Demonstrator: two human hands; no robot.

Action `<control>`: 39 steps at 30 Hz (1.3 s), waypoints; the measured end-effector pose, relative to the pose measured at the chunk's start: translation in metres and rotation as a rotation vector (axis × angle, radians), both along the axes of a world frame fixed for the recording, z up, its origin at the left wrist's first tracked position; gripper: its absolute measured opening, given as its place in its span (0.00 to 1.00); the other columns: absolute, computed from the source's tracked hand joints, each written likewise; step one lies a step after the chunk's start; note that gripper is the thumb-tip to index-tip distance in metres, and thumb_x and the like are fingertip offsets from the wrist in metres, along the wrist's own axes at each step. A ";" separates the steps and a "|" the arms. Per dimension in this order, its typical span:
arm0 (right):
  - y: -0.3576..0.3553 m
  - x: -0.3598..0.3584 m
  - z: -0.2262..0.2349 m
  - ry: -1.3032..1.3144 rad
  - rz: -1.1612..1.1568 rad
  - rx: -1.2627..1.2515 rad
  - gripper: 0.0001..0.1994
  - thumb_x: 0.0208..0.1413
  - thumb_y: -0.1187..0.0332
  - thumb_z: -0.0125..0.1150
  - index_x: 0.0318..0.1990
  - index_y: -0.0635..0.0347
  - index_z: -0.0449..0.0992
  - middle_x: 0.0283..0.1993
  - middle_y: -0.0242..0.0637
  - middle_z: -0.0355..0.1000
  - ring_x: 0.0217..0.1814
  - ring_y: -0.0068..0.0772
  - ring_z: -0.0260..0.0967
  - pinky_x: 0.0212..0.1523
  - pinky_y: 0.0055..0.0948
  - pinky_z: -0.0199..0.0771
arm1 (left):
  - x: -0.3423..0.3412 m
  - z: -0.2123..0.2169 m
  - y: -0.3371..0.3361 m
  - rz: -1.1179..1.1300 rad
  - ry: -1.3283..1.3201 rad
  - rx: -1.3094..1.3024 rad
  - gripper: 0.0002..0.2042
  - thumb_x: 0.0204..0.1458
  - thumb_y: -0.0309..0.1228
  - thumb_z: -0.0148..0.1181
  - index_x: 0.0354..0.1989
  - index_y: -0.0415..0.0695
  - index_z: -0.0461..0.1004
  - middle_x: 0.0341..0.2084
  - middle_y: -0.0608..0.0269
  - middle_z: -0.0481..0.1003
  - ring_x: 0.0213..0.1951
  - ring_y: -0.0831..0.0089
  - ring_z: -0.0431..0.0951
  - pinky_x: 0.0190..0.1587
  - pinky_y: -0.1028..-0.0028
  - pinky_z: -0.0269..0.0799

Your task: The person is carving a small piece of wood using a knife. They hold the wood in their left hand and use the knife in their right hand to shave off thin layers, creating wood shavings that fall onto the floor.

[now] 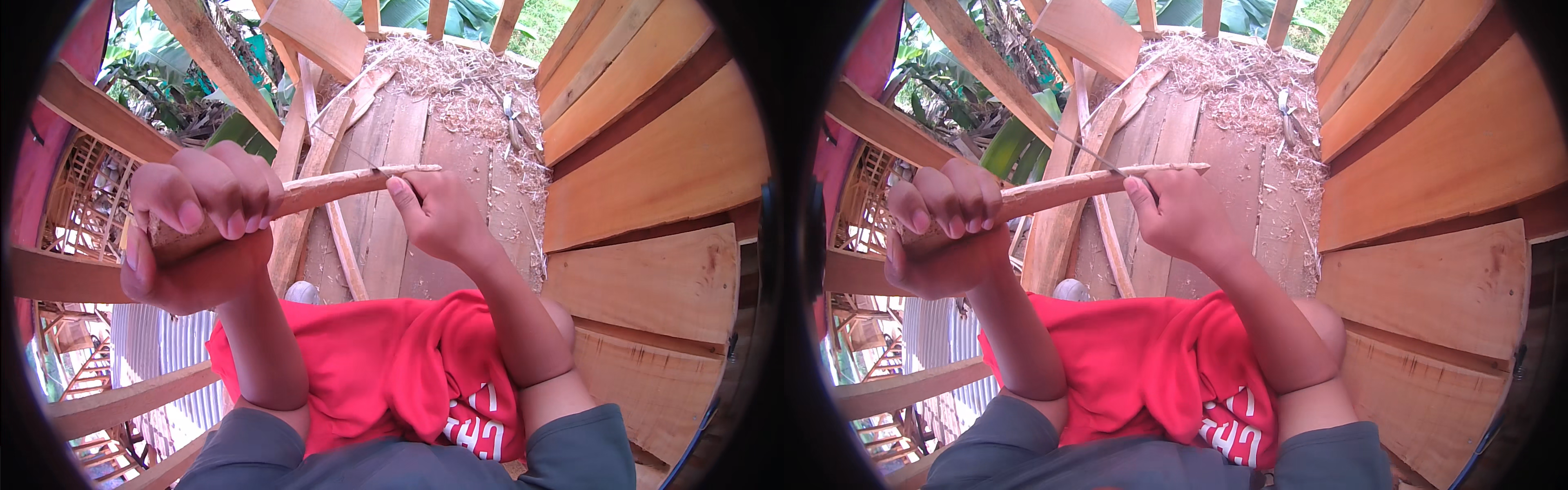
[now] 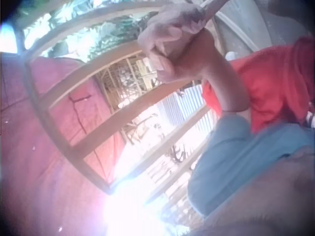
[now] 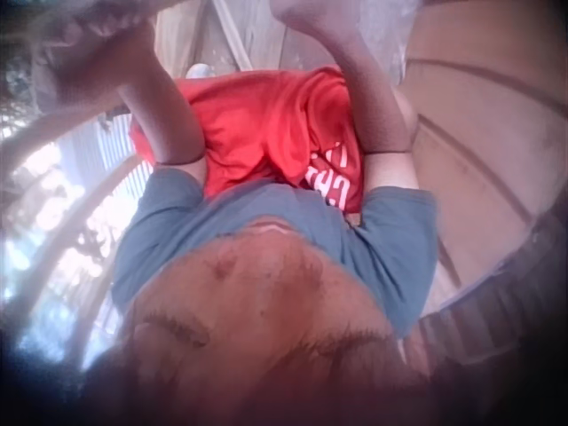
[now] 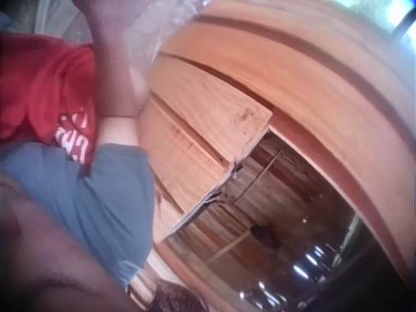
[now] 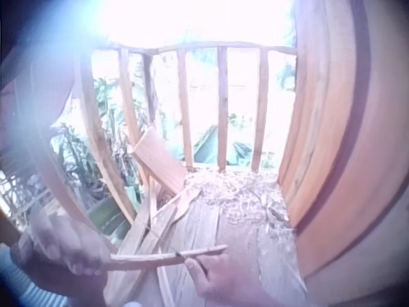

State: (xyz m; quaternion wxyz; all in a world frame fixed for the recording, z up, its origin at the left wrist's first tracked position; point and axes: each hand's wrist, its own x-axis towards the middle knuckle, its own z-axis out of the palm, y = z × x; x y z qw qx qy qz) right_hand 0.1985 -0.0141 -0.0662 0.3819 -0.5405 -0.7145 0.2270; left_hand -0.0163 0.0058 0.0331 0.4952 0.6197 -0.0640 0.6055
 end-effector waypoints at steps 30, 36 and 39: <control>-0.001 0.043 -0.015 -0.246 -0.022 -0.248 0.20 0.61 0.56 0.48 0.25 0.63 0.74 0.21 0.50 0.69 0.27 0.55 0.70 0.33 0.49 0.66 | 0.006 0.009 0.008 -0.176 0.081 0.139 0.12 0.53 0.40 0.50 0.20 0.50 0.70 0.14 0.69 0.72 0.13 0.78 0.68 0.16 0.78 0.68; 0.008 0.046 -0.016 -0.230 -0.022 -0.377 0.19 0.60 0.57 0.49 0.26 0.62 0.75 0.21 0.50 0.70 0.28 0.55 0.71 0.32 0.49 0.66 | 0.009 0.012 0.008 -0.292 0.080 0.168 0.13 0.51 0.37 0.54 0.17 0.48 0.72 0.14 0.66 0.73 0.13 0.76 0.69 0.15 0.77 0.66; -0.008 0.038 -0.011 -0.278 0.115 -0.152 0.20 0.61 0.56 0.49 0.25 0.62 0.76 0.22 0.50 0.71 0.29 0.54 0.71 0.32 0.48 0.67 | 0.008 0.015 0.009 -0.400 0.115 0.214 0.12 0.51 0.35 0.54 0.19 0.46 0.74 0.14 0.64 0.74 0.13 0.75 0.70 0.14 0.76 0.66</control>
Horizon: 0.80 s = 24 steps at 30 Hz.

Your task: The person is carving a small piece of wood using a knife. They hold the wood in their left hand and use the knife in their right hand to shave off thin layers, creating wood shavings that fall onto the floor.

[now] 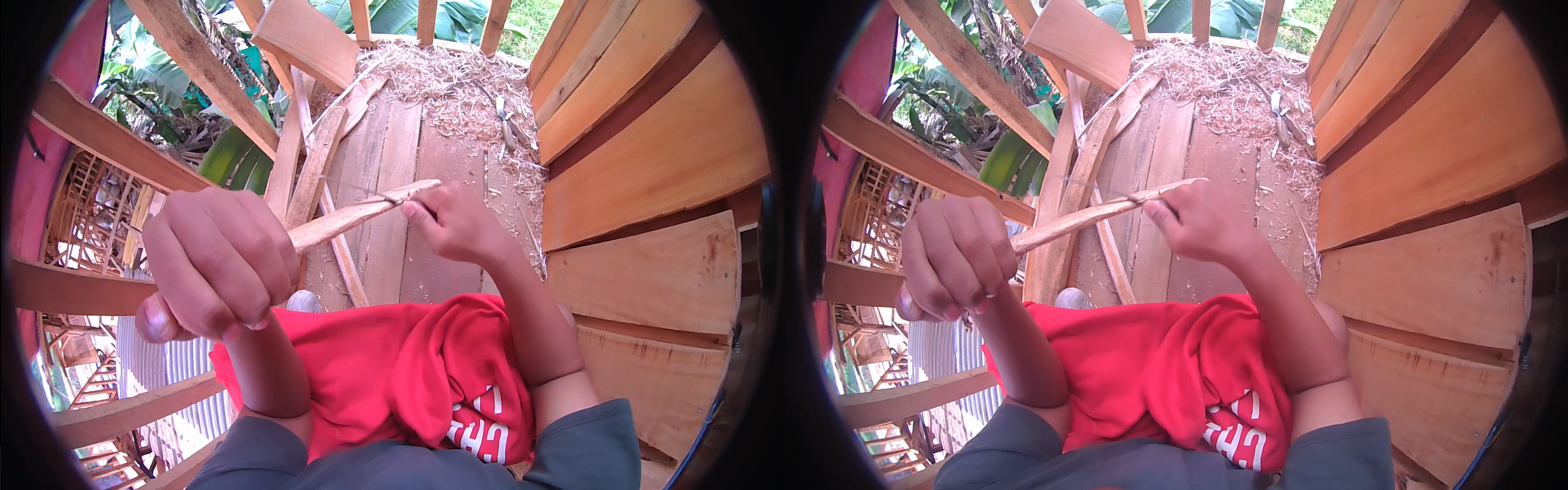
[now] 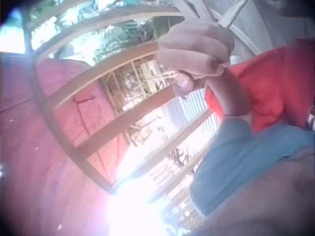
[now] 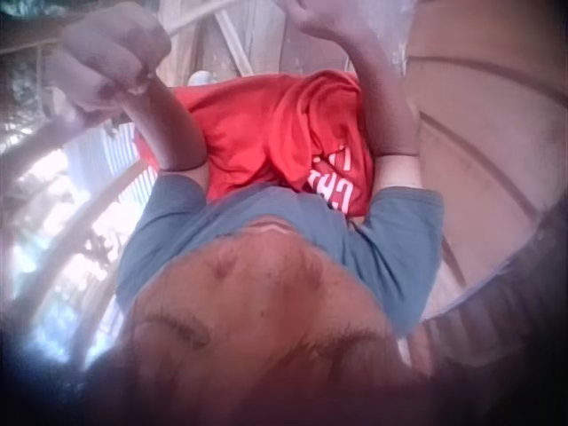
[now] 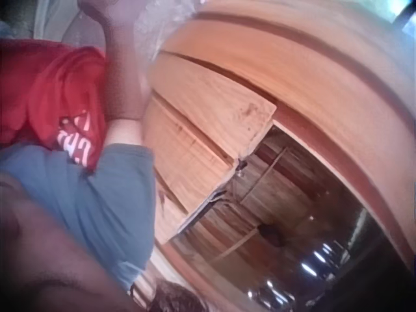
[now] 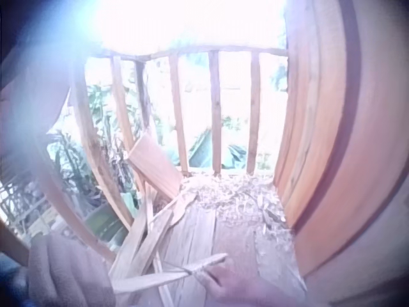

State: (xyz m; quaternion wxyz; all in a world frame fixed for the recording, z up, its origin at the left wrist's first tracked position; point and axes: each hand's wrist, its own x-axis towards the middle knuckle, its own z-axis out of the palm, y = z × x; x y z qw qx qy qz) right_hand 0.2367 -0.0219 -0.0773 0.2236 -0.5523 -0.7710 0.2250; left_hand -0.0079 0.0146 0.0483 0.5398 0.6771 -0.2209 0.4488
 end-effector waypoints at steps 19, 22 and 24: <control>-0.002 -0.006 0.010 0.073 -0.027 -0.043 0.18 0.61 0.57 0.48 0.29 0.63 0.76 0.24 0.51 0.71 0.30 0.55 0.71 0.33 0.50 0.68 | -0.012 -0.004 0.000 0.130 -0.013 -0.094 0.17 0.55 0.38 0.48 0.15 0.45 0.69 0.13 0.64 0.72 0.11 0.74 0.65 0.14 0.74 0.64; 0.012 0.005 -0.002 0.091 -0.100 -0.080 0.19 0.61 0.56 0.49 0.28 0.62 0.76 0.23 0.51 0.71 0.29 0.55 0.71 0.32 0.50 0.68 | -0.004 -0.001 -0.002 0.154 -0.031 -0.099 0.16 0.53 0.38 0.50 0.15 0.47 0.69 0.13 0.66 0.72 0.11 0.76 0.65 0.13 0.76 0.65; -0.002 -0.006 0.001 0.025 -0.058 0.047 0.20 0.61 0.55 0.49 0.27 0.62 0.76 0.22 0.52 0.71 0.28 0.55 0.71 0.31 0.50 0.67 | -0.003 -0.006 -0.008 0.151 -0.040 -0.124 0.14 0.49 0.38 0.52 0.13 0.50 0.66 0.12 0.68 0.71 0.11 0.80 0.65 0.13 0.79 0.67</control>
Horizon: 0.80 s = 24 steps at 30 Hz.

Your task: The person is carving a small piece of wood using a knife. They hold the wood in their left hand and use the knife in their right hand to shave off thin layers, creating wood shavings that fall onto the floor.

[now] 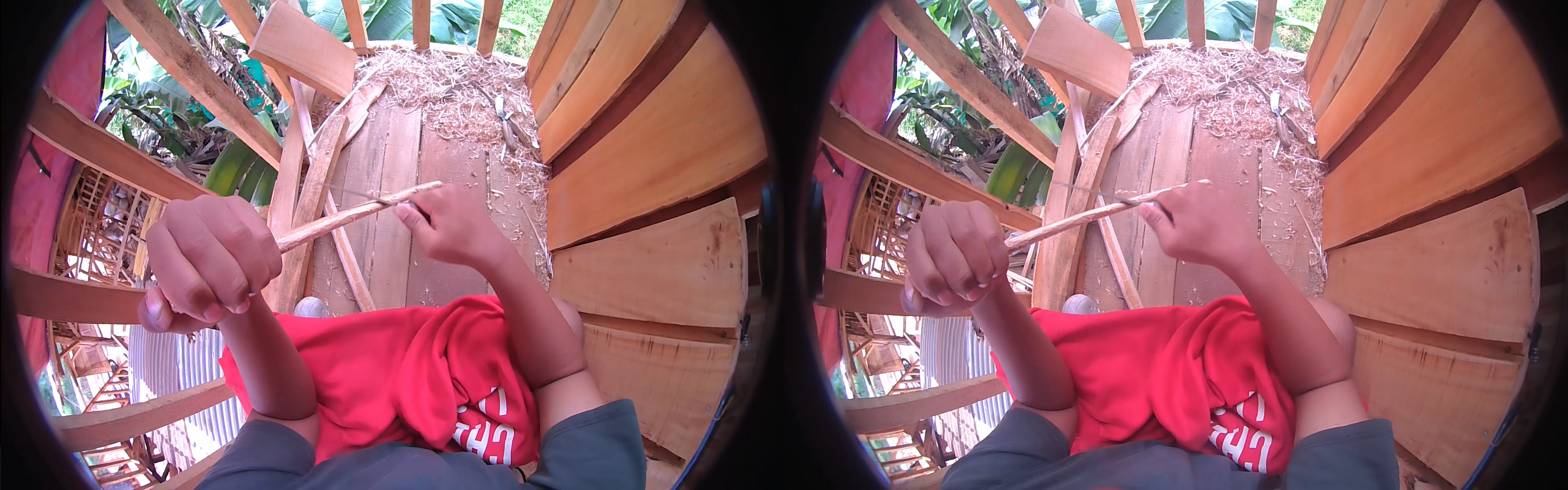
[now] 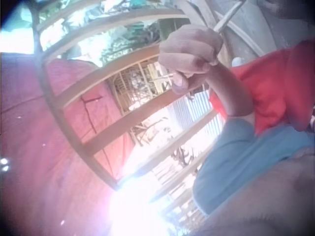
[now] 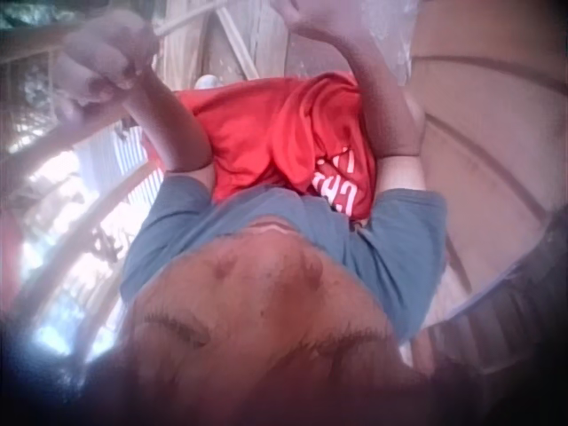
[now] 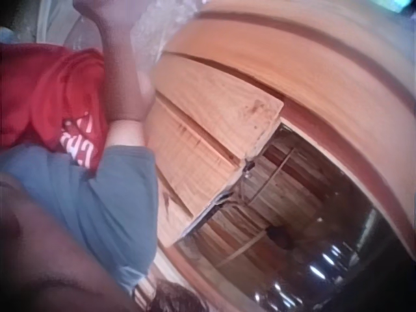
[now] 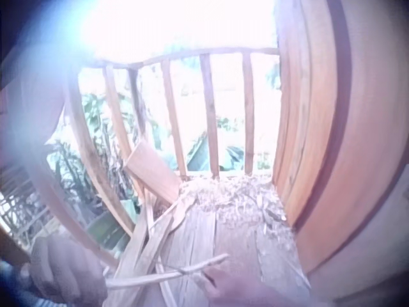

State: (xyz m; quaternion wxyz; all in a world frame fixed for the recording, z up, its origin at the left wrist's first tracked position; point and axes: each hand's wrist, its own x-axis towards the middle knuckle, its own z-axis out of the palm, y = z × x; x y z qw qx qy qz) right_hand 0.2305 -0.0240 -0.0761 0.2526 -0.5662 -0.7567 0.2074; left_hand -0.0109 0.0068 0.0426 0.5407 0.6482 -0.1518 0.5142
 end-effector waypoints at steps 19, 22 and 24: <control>0.025 0.025 -0.033 0.032 -0.037 -0.229 0.23 0.62 0.52 0.46 0.26 0.62 0.75 0.23 0.49 0.71 0.30 0.54 0.71 0.33 0.48 0.67 | 0.007 0.005 0.003 0.005 0.013 0.031 0.14 0.50 0.37 0.52 0.13 0.50 0.67 0.11 0.69 0.71 0.11 0.80 0.66 0.12 0.79 0.67; 0.020 0.012 0.000 0.011 0.045 -0.152 0.22 0.62 0.52 0.46 0.28 0.61 0.76 0.23 0.49 0.71 0.30 0.52 0.71 0.32 0.47 0.67 | 0.002 0.006 0.004 0.031 0.014 0.042 0.14 0.50 0.37 0.53 0.14 0.50 0.67 0.11 0.69 0.71 0.11 0.80 0.66 0.12 0.80 0.67; 0.016 0.008 -0.001 0.032 0.048 -0.148 0.21 0.63 0.53 0.46 0.29 0.61 0.77 0.23 0.48 0.72 0.29 0.51 0.72 0.32 0.47 0.67 | -0.001 0.002 0.004 0.039 0.014 0.026 0.13 0.50 0.37 0.53 0.14 0.50 0.67 0.11 0.69 0.71 0.11 0.80 0.66 0.12 0.80 0.67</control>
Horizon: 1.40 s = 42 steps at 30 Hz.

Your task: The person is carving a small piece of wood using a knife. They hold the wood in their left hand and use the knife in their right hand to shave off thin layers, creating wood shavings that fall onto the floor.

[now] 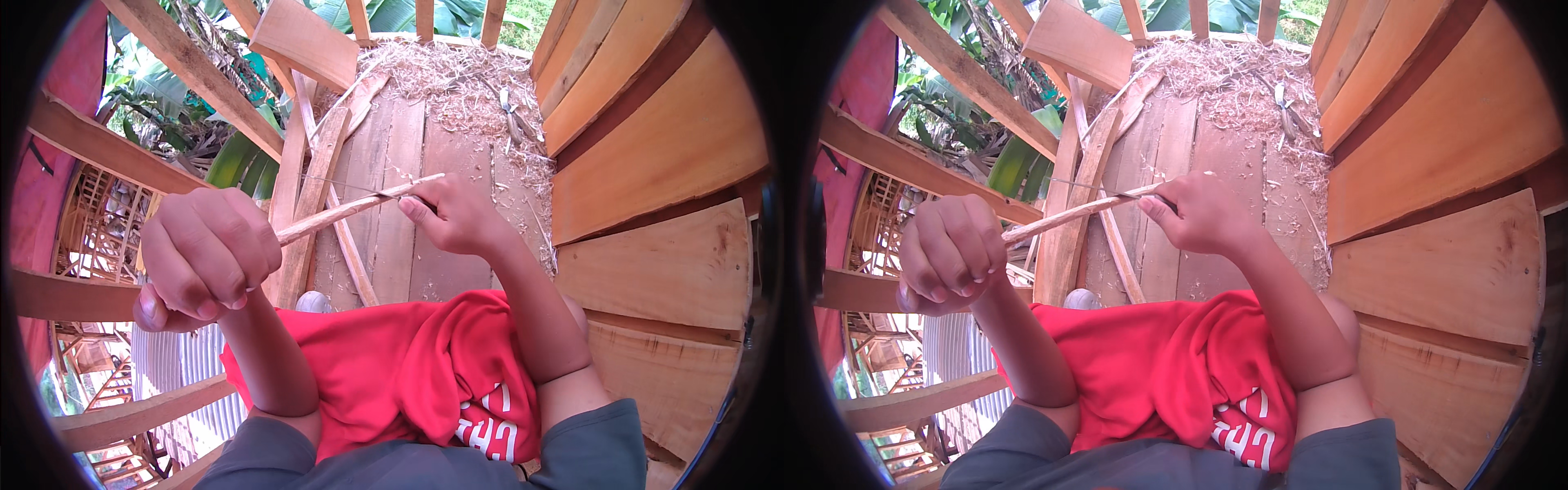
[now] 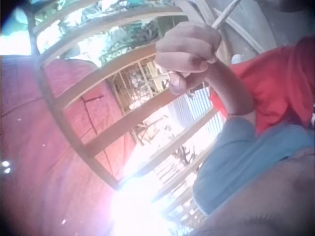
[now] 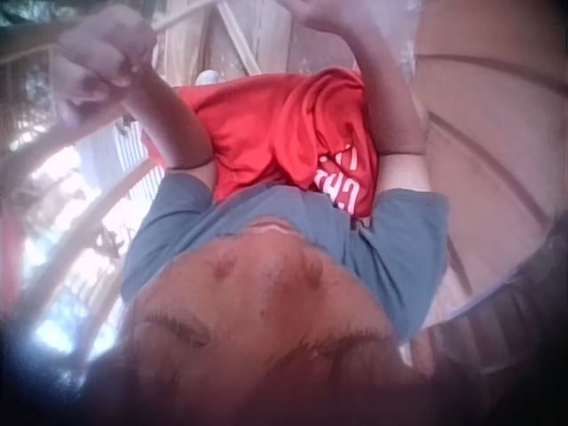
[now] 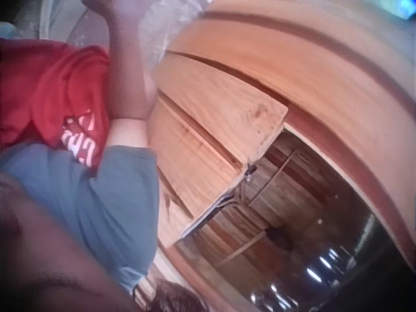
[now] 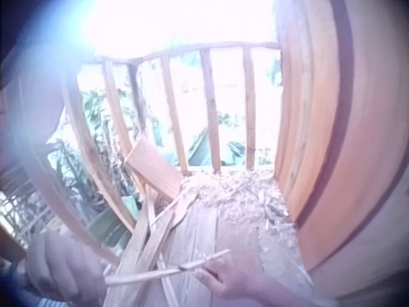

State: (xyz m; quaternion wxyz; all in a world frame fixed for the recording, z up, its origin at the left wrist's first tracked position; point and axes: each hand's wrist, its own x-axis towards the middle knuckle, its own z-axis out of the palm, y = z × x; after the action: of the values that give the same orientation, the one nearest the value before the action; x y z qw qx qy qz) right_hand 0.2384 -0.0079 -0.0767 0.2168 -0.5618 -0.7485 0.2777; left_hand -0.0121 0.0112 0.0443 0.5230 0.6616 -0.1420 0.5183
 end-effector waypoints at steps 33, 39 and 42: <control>0.013 0.006 -0.026 0.126 -0.140 -0.119 0.19 0.63 0.56 0.45 0.37 0.61 0.78 0.21 0.48 0.70 0.26 0.51 0.69 0.30 0.44 0.65 | -0.001 0.003 -0.005 0.161 -0.007 -0.087 0.10 0.54 0.39 0.45 0.26 0.49 0.68 0.18 0.68 0.66 0.20 0.76 0.63 0.22 0.76 0.62; -0.004 -0.020 0.016 0.247 -0.038 0.087 0.20 0.63 0.58 0.47 0.29 0.67 0.75 0.17 0.47 0.64 0.19 0.41 0.62 0.25 0.41 0.60 | 0.002 -0.002 -0.010 0.167 0.021 -0.104 0.11 0.55 0.41 0.42 0.27 0.49 0.67 0.19 0.67 0.64 0.23 0.75 0.61 0.24 0.74 0.60; 0.015 0.005 -0.021 0.025 -0.264 -0.127 0.19 0.62 0.57 0.47 0.32 0.63 0.78 0.23 0.49 0.71 0.29 0.52 0.71 0.31 0.46 0.67 | 0.007 0.001 -0.008 0.210 -0.029 -0.125 0.12 0.54 0.42 0.43 0.28 0.50 0.67 0.19 0.67 0.64 0.23 0.75 0.62 0.24 0.75 0.61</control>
State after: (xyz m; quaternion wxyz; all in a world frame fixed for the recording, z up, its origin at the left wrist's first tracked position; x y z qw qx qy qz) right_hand 0.2436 0.0073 -0.0981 0.2248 -0.6644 -0.6464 0.3004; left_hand -0.0053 0.0032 0.0449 0.5040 0.6314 -0.0468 0.5875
